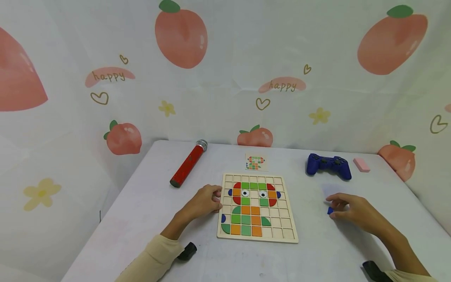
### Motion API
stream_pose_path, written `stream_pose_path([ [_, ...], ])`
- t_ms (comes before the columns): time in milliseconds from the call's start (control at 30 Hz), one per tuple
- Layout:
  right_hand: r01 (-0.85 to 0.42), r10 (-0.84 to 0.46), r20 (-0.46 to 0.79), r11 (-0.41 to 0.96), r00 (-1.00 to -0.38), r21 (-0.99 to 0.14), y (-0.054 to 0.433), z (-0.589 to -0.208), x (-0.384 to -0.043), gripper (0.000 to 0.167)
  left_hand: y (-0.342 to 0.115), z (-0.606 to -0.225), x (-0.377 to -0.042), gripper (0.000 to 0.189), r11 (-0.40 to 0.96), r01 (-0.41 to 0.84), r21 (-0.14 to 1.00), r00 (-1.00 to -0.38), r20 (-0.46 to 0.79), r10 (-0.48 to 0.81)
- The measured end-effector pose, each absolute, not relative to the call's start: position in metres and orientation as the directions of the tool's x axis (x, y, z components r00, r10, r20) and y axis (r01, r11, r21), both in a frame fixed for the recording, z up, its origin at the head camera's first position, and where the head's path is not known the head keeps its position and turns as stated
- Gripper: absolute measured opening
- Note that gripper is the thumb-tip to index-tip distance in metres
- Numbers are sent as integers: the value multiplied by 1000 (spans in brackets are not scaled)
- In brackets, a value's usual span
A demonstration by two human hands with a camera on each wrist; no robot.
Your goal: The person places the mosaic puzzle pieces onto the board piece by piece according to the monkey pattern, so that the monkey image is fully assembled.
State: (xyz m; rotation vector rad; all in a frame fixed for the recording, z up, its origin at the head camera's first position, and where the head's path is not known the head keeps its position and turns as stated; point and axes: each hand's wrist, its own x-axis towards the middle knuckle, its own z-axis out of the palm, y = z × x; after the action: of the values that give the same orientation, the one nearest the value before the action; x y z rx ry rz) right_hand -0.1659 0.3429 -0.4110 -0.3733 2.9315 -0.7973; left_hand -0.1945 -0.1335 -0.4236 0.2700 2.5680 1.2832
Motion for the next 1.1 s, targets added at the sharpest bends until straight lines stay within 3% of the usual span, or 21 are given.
stream_pose_path([
  [167, -218, -258, -8, 834, -966, -506, 343, -412, -167, 38, -133, -424, -195, 59, 591, 49, 805, -950, -145, 277],
  [400, -131, -215, -114, 856, -970, -500, 344, -409, -173, 33, -134, -423, -194, 59, 592, 58, 804, -950, -137, 280],
  [567, -127, -212, -124, 863, -969, -489, 343, -408, -173, 29, -133, -423, -194, 59, 595, 62, 801, -950, -135, 282],
  [1100, -278, -333, -11, 803, -943, -528, 295, -407, -179, 25, -134, -424, -194, 59, 589, 65, 806, -947, -136, 292],
])
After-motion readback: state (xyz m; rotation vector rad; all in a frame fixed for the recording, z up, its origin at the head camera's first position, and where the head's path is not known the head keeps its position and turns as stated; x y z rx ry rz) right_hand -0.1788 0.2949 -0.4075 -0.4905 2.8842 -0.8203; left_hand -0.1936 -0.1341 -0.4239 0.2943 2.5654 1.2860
